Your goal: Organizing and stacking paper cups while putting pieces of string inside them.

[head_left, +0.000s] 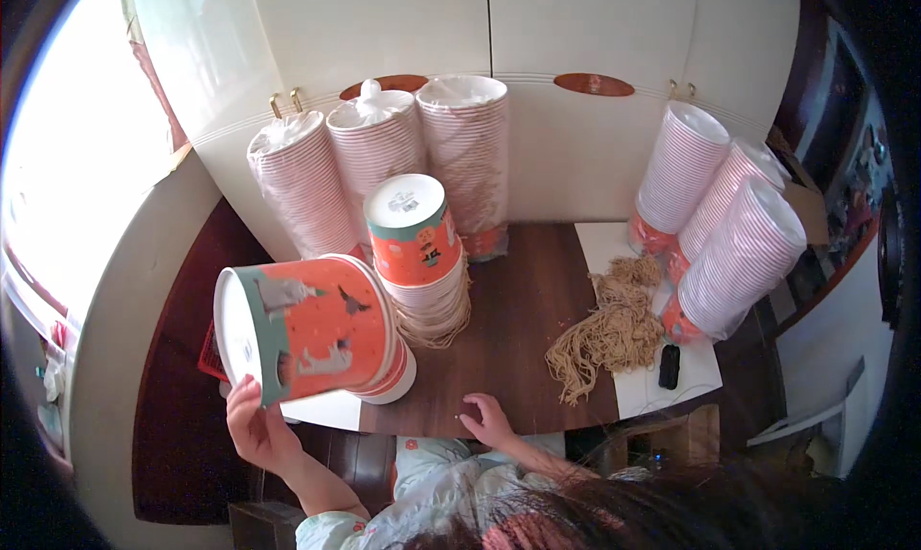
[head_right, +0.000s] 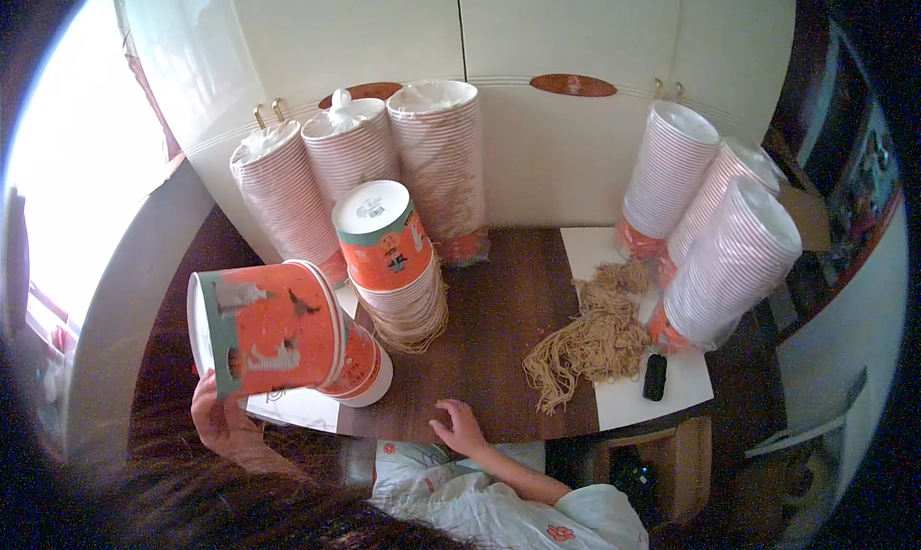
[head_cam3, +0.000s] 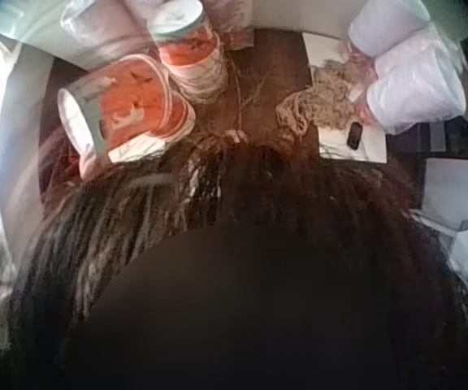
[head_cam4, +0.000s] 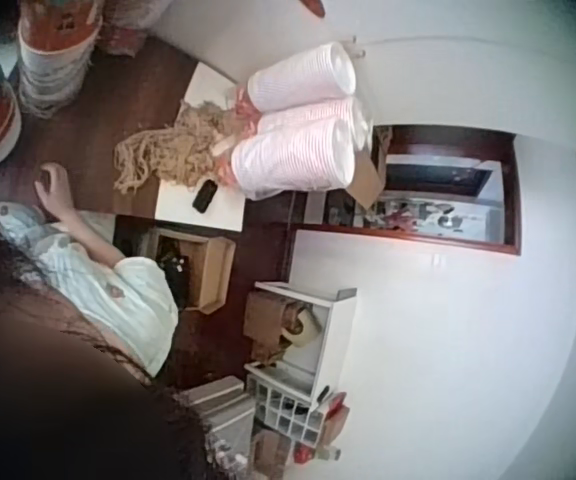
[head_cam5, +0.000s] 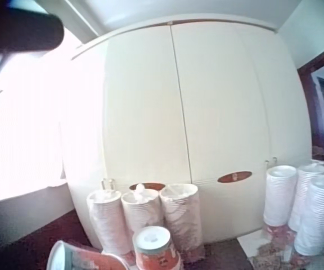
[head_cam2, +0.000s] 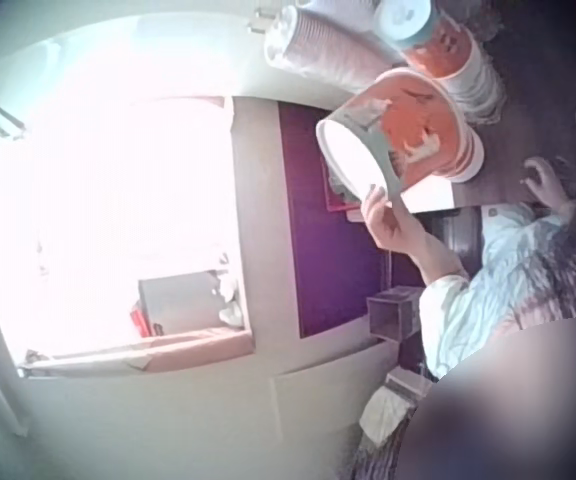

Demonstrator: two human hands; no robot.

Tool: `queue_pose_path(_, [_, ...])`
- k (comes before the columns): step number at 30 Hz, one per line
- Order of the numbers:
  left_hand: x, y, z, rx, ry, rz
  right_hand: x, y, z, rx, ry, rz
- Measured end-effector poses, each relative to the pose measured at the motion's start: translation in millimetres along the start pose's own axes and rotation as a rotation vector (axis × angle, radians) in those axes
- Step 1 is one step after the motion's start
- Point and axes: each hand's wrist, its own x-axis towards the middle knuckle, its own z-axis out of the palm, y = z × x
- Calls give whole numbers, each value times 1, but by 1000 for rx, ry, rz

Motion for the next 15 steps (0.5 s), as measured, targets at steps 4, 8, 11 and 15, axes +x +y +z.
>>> queue_pose_path(4, [-16,27,20,-53,-156,73,37,-56,-30,981,-12,164])
queue_pose_path(8, [-40,19,50,-217,-499,-34,53,-84,-64,1625,209,361])
queue_pose_path(11, [-56,10,63,-269,-521,-132,52,-84,-79,1637,235,310])
queue_pose_path(15, [-69,8,71,-230,-590,-197,48,-66,-73,1559,295,399])
